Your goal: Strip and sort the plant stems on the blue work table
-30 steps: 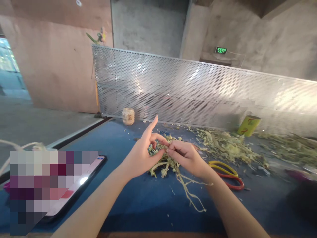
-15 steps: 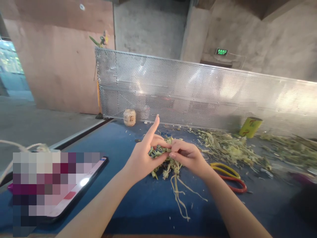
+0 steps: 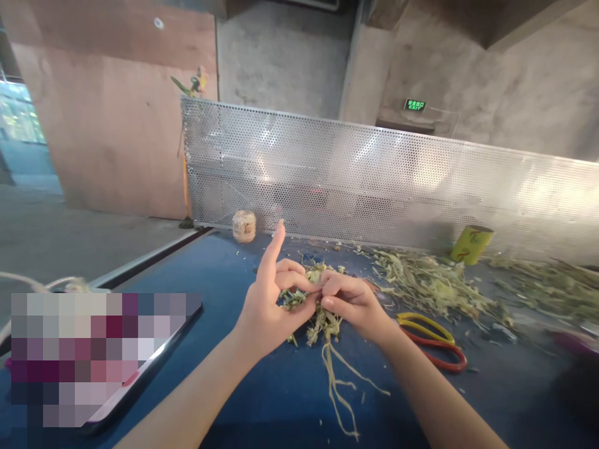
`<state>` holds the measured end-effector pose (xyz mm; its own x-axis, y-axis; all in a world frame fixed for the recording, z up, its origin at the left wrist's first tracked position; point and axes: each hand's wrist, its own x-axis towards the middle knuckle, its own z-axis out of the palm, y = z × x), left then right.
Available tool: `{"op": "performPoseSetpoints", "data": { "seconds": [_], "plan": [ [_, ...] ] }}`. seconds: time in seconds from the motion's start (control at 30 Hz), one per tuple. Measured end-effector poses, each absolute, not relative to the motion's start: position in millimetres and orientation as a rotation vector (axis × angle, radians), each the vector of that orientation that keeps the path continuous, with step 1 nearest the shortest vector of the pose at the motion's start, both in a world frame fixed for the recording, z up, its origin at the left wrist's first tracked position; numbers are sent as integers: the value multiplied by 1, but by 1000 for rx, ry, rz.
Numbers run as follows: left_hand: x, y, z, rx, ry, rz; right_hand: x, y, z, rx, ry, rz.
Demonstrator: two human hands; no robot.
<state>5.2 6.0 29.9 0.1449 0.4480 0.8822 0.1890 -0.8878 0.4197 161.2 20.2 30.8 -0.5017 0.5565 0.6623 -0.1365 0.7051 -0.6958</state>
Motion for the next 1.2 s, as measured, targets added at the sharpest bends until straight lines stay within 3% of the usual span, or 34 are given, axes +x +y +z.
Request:
{"op": "performPoseSetpoints", "data": {
  "seconds": [0.23,1.2],
  "plan": [
    [6,5,34,2097,540,1718,164,22,25,-277,-1884,963],
    [-3,6,33,2846,688,1639,154,24,14,-314,-1674,1075]
  ]
}}
